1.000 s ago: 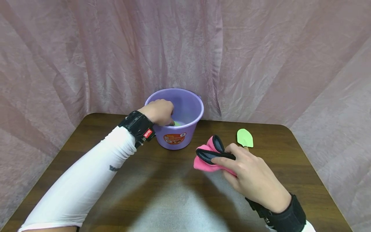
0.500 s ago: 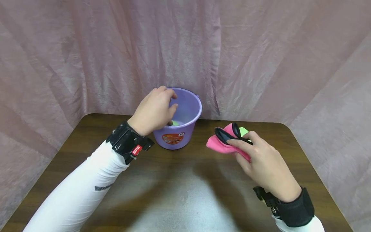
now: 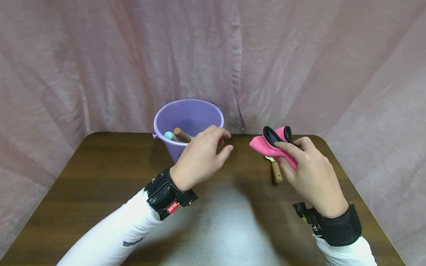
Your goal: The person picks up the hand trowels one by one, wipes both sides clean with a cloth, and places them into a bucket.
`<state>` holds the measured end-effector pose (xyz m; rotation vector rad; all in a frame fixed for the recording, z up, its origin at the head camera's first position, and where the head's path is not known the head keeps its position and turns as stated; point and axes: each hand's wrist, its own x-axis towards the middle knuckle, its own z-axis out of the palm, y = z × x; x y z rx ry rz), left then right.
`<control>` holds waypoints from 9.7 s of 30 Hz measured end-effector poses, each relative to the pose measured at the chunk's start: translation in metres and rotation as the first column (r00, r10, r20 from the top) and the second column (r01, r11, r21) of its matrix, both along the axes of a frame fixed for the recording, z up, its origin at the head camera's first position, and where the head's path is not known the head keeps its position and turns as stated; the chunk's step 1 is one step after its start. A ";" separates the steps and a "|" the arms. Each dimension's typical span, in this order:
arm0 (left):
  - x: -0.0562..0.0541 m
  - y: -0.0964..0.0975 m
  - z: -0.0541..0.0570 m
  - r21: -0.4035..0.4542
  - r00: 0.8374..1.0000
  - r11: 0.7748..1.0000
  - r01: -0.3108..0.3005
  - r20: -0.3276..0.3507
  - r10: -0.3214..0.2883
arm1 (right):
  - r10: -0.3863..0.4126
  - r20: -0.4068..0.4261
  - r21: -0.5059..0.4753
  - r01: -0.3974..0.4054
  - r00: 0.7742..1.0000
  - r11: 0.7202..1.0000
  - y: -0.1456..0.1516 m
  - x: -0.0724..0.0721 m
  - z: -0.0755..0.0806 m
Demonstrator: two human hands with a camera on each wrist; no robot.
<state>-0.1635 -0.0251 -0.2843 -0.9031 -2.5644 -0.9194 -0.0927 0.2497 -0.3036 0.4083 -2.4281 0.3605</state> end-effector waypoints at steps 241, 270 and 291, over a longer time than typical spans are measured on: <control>0.086 -0.063 -0.050 -0.074 0.985 0.989 -0.132 -0.122 0.122 | 0.133 -0.184 0.253 -0.084 0.974 0.964 -0.043 0.004 -0.016; 0.086 -0.062 -0.052 -0.086 0.985 0.986 -0.140 -0.116 0.129 | 0.217 -0.255 0.265 -0.148 0.942 0.953 -0.056 0.005 -0.021; 0.086 -0.059 -0.053 -0.092 0.987 0.986 -0.137 -0.103 0.127 | 0.357 -0.071 0.038 -0.355 0.931 0.934 -0.069 0.011 -0.024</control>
